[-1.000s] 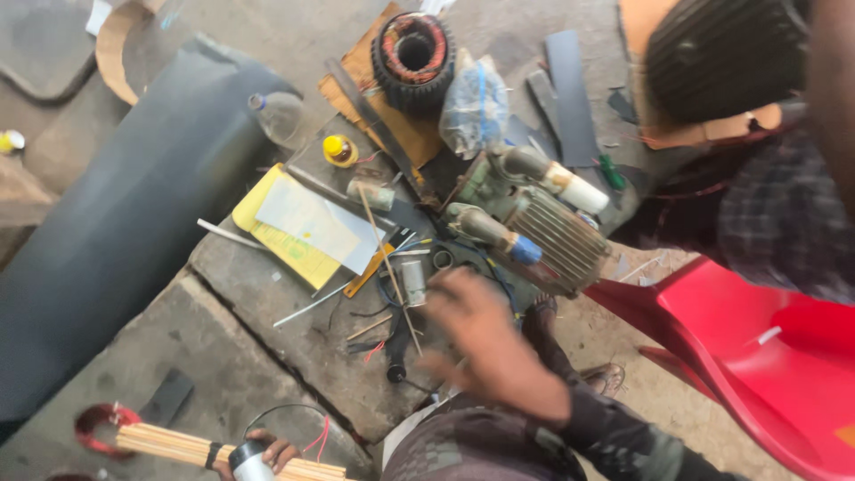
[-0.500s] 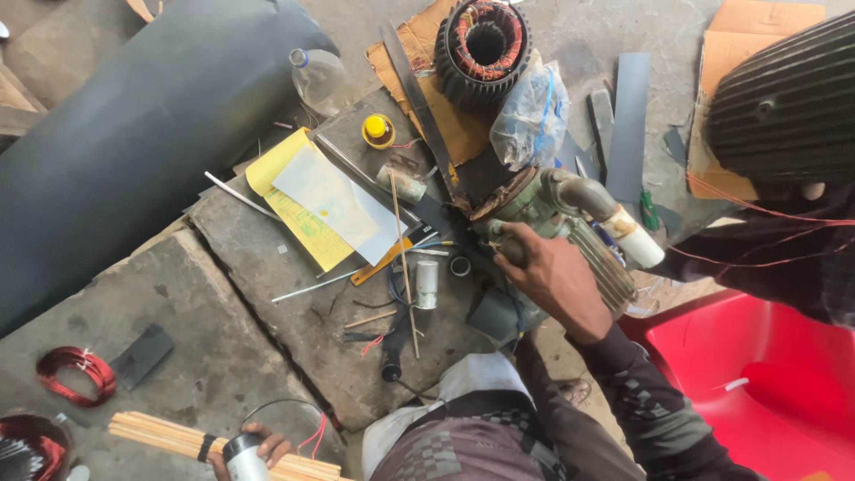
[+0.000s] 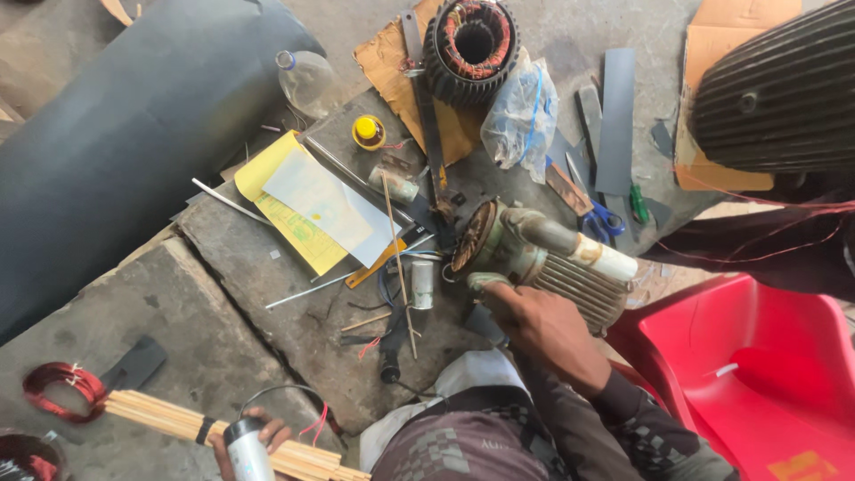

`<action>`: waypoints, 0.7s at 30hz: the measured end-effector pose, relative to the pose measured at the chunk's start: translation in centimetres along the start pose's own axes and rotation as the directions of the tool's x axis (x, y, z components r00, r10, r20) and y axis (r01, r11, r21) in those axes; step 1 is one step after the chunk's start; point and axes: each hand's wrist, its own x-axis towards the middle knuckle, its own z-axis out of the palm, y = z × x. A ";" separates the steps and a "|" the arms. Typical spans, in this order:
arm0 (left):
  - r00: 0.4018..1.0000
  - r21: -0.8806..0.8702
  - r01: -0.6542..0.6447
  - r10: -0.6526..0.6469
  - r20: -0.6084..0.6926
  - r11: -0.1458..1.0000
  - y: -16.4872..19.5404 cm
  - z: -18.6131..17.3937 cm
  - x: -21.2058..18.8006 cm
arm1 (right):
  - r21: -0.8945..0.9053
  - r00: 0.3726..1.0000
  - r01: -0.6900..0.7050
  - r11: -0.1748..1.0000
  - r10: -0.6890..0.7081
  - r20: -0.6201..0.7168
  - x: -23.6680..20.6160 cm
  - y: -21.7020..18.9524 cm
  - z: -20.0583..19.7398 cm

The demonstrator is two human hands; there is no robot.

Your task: The person pours oil from a plastic bottle onto a pump and motor assembly on the workbench, caps the bottle, and sets it down. They then pick up a cylindrical capacitor and a bundle of thin wooden sticks, carry them while walking around the workshop, and set the capacitor down near other motor parts.

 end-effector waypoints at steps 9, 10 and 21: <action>0.989 0.009 -0.116 0.116 -0.091 0.993 -1.5 2.8 0.7 | -0.082 0.977 -0.150 0.985 0.135 -0.168 -0.5 -1.2 0.9; 0.991 -0.004 -0.105 0.105 -0.079 0.994 -1.5 3.0 0.5 | -0.105 0.973 -0.157 0.982 0.136 -0.185 -0.7 -1.3 1.1; 0.987 -0.112 -0.145 0.152 0.057 0.983 -0.4 0.8 -3.5 | -0.175 0.940 -0.143 0.974 0.079 -0.333 -1.7 -0.2 2.4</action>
